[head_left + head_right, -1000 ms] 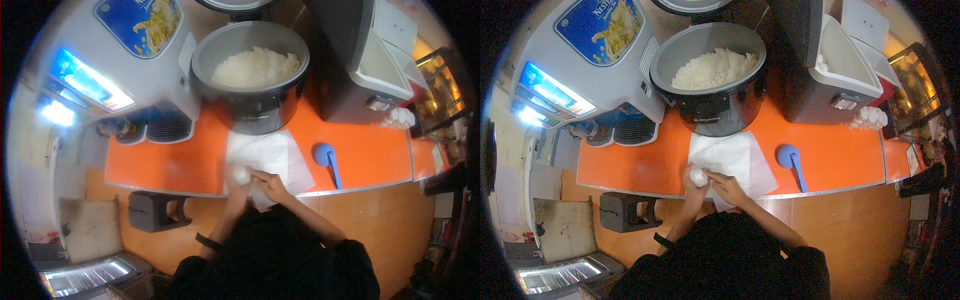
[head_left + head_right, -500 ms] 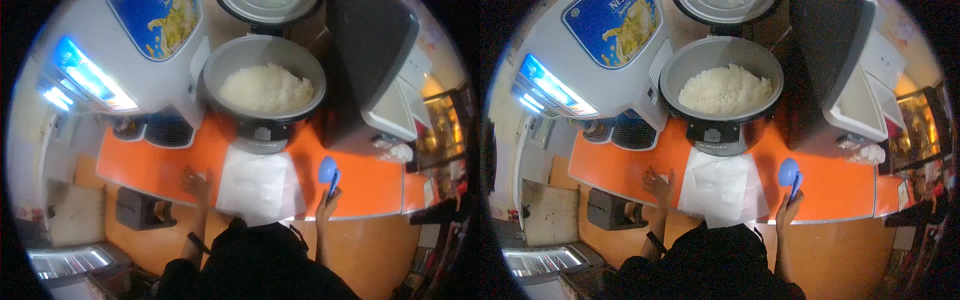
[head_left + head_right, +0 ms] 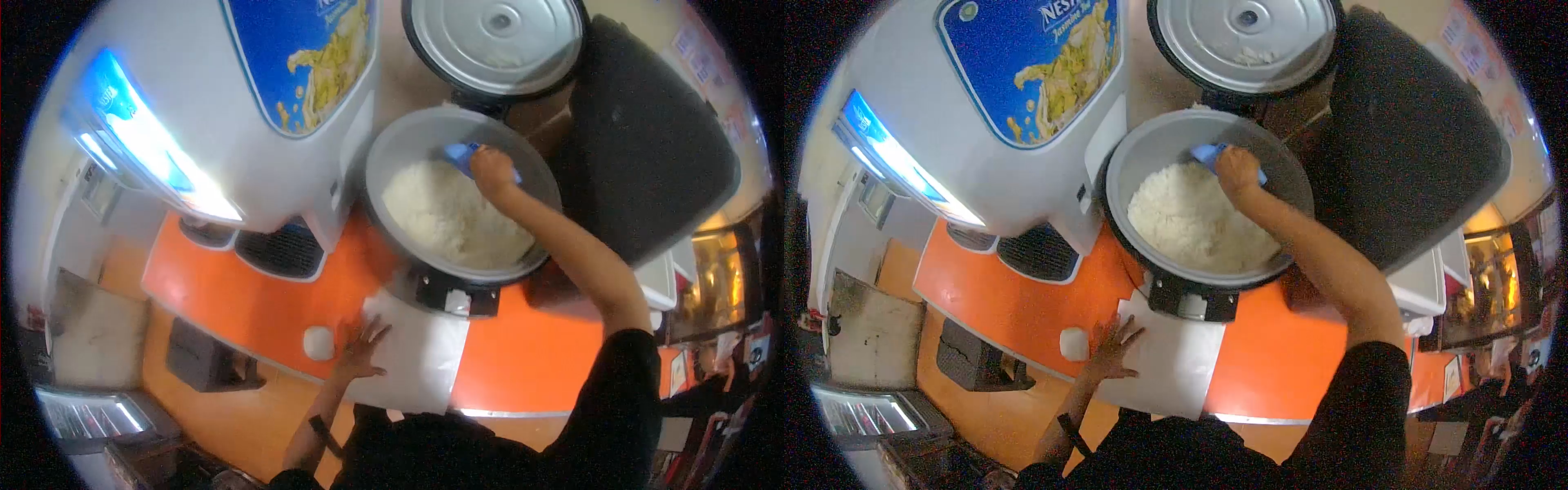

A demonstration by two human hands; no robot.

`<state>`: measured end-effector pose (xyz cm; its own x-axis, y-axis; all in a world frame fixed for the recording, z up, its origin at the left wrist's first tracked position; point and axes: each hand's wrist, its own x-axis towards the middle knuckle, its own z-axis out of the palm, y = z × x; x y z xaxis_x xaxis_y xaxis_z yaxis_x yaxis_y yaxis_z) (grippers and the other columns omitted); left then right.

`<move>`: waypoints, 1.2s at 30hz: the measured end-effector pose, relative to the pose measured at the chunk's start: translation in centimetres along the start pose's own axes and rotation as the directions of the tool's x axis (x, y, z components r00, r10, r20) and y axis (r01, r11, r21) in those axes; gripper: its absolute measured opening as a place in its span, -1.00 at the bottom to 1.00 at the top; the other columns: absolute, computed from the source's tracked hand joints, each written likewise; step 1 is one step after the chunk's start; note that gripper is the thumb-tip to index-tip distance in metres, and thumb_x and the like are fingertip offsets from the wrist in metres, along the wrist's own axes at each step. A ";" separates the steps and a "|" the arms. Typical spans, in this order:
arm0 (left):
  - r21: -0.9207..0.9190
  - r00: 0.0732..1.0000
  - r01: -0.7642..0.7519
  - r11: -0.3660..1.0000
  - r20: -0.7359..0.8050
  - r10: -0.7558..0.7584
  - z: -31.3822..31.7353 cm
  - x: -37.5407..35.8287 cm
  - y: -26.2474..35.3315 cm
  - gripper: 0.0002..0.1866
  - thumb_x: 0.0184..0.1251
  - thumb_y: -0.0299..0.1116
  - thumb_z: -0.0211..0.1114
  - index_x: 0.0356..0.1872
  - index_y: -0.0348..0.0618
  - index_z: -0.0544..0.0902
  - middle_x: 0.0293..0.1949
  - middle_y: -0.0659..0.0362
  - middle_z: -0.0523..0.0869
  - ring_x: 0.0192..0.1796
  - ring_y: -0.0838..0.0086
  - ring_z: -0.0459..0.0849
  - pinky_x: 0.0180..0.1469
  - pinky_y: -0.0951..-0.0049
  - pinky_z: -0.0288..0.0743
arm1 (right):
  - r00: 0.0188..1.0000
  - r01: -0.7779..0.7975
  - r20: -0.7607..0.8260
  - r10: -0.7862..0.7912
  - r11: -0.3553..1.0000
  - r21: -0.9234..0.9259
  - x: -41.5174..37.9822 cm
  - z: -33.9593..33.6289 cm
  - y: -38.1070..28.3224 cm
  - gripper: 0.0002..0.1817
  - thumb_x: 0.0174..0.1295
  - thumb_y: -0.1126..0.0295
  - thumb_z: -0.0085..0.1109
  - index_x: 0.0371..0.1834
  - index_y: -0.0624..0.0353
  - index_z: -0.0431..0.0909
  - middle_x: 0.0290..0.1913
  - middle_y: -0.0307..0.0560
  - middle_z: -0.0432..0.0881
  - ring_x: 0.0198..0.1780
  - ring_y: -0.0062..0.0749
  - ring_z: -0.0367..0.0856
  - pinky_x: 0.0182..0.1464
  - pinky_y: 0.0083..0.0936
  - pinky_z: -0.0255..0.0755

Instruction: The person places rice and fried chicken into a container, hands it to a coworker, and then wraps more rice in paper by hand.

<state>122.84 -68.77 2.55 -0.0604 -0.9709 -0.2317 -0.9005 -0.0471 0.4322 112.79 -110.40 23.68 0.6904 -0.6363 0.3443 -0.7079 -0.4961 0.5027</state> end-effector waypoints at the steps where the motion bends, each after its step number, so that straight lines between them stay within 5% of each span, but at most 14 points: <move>1: -0.063 0.998 0.014 0.998 -0.067 -0.018 -0.7 0.3 0.4 0.21 -0.18 0.39 0.44 0.53 0.20 0.04 0.57 0.02 -0.17 0.56 -0.16 -0.29 0.39 -0.45 -0.38 | 0.999 0.028 -0.022 -0.030 0.997 -0.078 0.5 1.8 -1.2 -0.76 0.12 0.40 0.19 -0.19 0.31 0.64 -0.35 0.01 0.72 -0.31 -0.30 0.75 -0.43 -0.45 0.61; 3: -0.192 0.980 0.025 0.981 -0.189 -0.062 -2.4 1.3 3.2 0.18 -0.10 0.28 0.48 0.51 0.01 0.06 0.54 -0.08 -0.15 0.55 -0.16 -0.26 0.42 -0.38 -0.34 | 0.995 0.077 -0.051 -0.091 0.969 -0.234 0.9 3.7 -2.9 -0.76 0.09 0.39 0.23 -0.21 0.30 0.64 -0.32 0.00 0.72 -0.28 -0.40 0.74 -0.50 -0.53 0.57; 6: -0.440 0.781 -0.190 0.878 -0.610 -0.136 -6.9 2.9 8.1 0.05 0.08 0.11 0.46 0.42 -0.24 0.06 0.43 -0.15 -0.04 0.51 -0.11 -0.16 0.46 -0.19 -0.26 | 0.961 0.270 0.086 -0.261 0.956 -0.111 1.6 1.9 -2.7 -0.77 0.11 0.39 0.22 -0.20 0.28 0.65 -0.27 0.03 0.72 -0.27 -0.36 0.74 -0.47 -0.49 0.57; 10: -0.497 0.608 -0.424 0.757 -0.776 -0.170 -12.7 5.1 14.6 0.01 0.19 0.01 0.42 0.39 -0.30 -0.06 0.36 -0.22 -0.10 0.44 -0.12 -0.14 0.43 -0.13 -0.22 | 0.880 0.447 0.144 -0.452 0.892 0.063 2.6 1.6 -2.6 -0.79 0.13 0.37 0.20 -0.23 0.23 0.66 -0.22 0.00 0.71 -0.28 -0.27 0.73 -0.35 -0.39 0.57; 12: -0.473 0.467 -0.391 0.789 -0.841 -0.273 -12.6 7.0 16.7 -0.06 0.26 -0.05 0.37 0.39 -0.32 -0.06 0.34 -0.22 -0.10 0.44 -0.13 -0.22 0.43 -0.16 -0.27 | 0.836 0.479 0.245 -0.492 0.870 0.113 1.9 -0.3 -2.6 -0.80 0.14 0.36 0.18 -0.24 0.21 0.67 -0.19 -0.01 0.71 -0.28 -0.21 0.73 -0.27 -0.34 0.58; 13: -0.489 0.448 -0.421 0.764 -0.844 -0.293 -12.7 7.5 16.8 -0.08 0.27 -0.07 0.36 0.38 -0.32 -0.05 0.34 -0.21 -0.10 0.44 -0.13 -0.23 0.42 -0.17 -0.28 | 0.811 0.549 0.160 -0.563 0.826 0.126 1.3 -0.4 -1.9 -0.80 0.15 0.36 0.15 -0.25 0.22 0.65 -0.15 0.03 0.70 -0.22 -0.14 0.74 -0.19 -0.29 0.59; 16: -0.532 0.456 -0.439 0.724 -0.827 -0.331 -12.0 7.1 17.0 -0.10 0.28 -0.08 0.34 0.38 -0.32 -0.04 0.33 -0.20 -0.08 0.44 -0.08 -0.21 0.43 -0.15 -0.30 | 0.798 0.507 0.269 -0.540 0.842 0.186 1.7 0.8 -2.2 -0.80 0.17 0.37 0.11 -0.23 0.21 0.65 -0.19 0.06 0.71 -0.19 -0.09 0.74 -0.15 -0.22 0.60; 21: -0.461 0.427 -0.409 0.788 -0.859 -0.282 -12.6 7.1 16.9 -0.13 0.26 -0.06 0.35 0.37 -0.29 0.02 0.32 -0.18 -0.03 0.42 0.00 -0.10 0.44 -0.07 -0.26 | 0.763 0.544 0.238 -0.601 0.796 0.267 0.6 -3.6 -2.1 -0.78 0.15 0.38 0.08 -0.19 0.19 0.62 -0.30 0.10 0.72 -0.22 -0.03 0.74 -0.13 -0.18 0.61; 25: -0.452 0.387 -0.443 0.774 -0.875 -0.290 -13.2 7.0 17.5 -0.22 0.24 -0.23 0.34 0.29 -0.43 0.08 0.27 -0.20 0.08 0.37 -0.04 -0.05 0.40 -0.11 -0.26 | 0.748 0.530 0.292 -0.596 0.801 0.277 -1.2 -5.2 -2.4 -0.77 0.12 0.36 0.08 -0.19 0.17 0.61 -0.30 0.12 0.71 -0.23 -0.03 0.74 -0.12 -0.17 0.59; 31: -0.564 0.464 -0.481 0.671 -0.813 -0.351 -12.5 7.2 17.1 -0.17 0.11 -0.38 0.36 0.35 -0.26 0.05 0.30 -0.09 -0.01 0.39 0.05 -0.02 0.43 -0.02 -0.17 | 0.676 0.553 0.241 -0.696 0.696 0.459 -5.5 -9.3 -1.3 -0.73 0.10 0.30 0.12 -0.23 0.25 0.62 -0.31 0.15 0.71 -0.20 0.05 0.73 -0.12 -0.13 0.59; 36: -0.556 0.471 -0.481 0.678 -0.816 -0.335 -12.6 7.1 17.4 -0.18 0.14 -0.38 0.33 0.35 -0.25 0.03 0.27 -0.07 0.01 0.38 0.07 -0.01 0.43 -0.02 -0.17 | 0.688 0.426 0.343 -0.640 0.738 0.523 -7.8 -13.7 3.1 -0.70 0.12 0.26 0.09 -0.22 0.25 0.62 -0.32 0.20 0.70 -0.17 0.10 0.71 -0.11 -0.11 0.58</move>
<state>112.20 -79.41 19.45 0.6248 -0.6331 0.4569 -0.3418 0.3044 0.8891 107.25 -98.82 33.40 0.8768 -0.3226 -0.3567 -0.3065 -0.9463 0.1026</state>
